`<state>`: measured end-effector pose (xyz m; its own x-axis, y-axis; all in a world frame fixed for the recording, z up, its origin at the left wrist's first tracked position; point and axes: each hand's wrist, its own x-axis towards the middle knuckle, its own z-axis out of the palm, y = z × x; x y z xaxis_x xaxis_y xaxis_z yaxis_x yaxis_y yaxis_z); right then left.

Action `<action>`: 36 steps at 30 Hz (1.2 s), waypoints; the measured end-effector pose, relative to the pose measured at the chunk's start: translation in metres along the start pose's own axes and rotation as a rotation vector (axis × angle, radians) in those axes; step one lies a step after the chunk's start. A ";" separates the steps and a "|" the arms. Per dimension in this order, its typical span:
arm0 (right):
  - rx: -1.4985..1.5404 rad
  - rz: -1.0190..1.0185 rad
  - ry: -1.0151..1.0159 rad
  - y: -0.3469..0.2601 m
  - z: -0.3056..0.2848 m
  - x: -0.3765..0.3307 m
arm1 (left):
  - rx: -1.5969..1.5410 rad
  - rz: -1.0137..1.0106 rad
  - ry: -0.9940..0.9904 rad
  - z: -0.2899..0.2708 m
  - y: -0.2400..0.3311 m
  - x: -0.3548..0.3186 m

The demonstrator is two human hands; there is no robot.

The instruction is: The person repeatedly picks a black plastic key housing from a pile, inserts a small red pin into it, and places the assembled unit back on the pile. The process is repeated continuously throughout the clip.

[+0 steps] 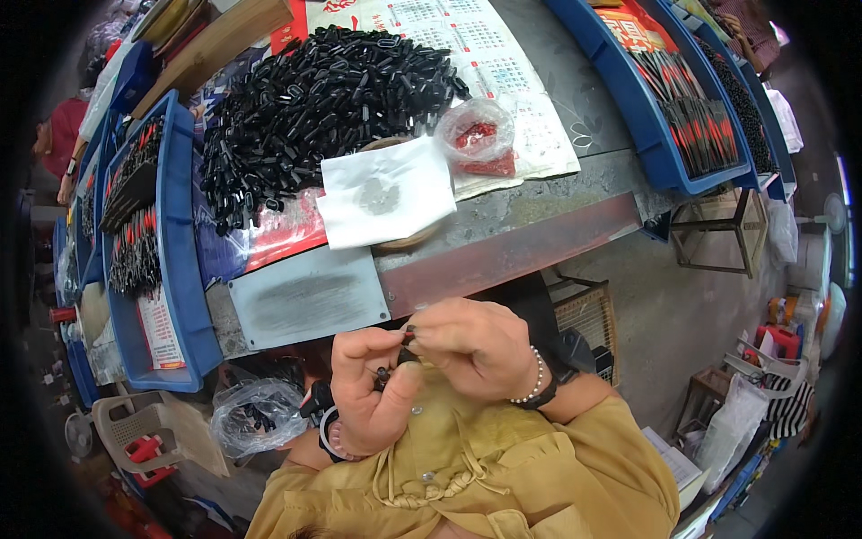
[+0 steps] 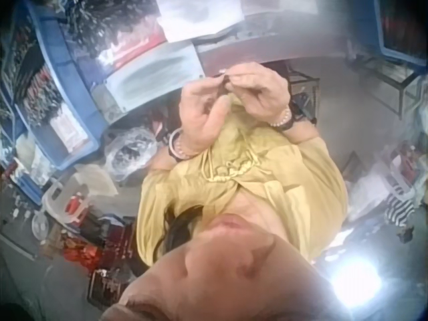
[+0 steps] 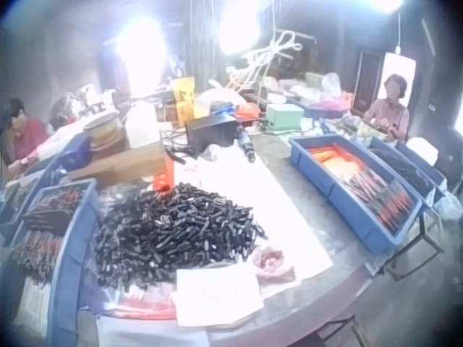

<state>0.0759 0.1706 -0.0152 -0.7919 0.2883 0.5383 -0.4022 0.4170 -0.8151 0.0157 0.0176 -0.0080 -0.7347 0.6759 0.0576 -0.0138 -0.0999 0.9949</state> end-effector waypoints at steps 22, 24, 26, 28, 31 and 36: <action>0.168 0.080 -0.020 0.001 0.011 0.011 | -0.249 -0.105 0.006 -0.013 -0.003 0.007; 0.275 0.186 -0.007 0.000 0.012 0.013 | -0.312 -0.131 -0.036 -0.015 -0.001 0.011; 0.523 0.382 0.132 -0.005 0.018 0.014 | -0.398 -0.176 -0.074 -0.016 0.004 0.014; 0.707 0.582 0.169 -0.008 0.019 0.016 | -0.463 -0.277 -0.118 -0.020 0.008 0.017; 0.586 0.513 -0.034 0.000 0.015 0.026 | -0.480 -0.397 -0.196 -0.030 0.012 0.021; 0.327 0.363 -0.317 0.001 0.016 0.034 | -0.506 -0.449 -0.206 -0.041 0.015 0.027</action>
<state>0.0411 0.1672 -0.0007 -0.9841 0.0699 0.1631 -0.1608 0.0372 -0.9863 -0.0316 0.0045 0.0053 -0.4416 0.8507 -0.2850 -0.6358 -0.0726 0.7684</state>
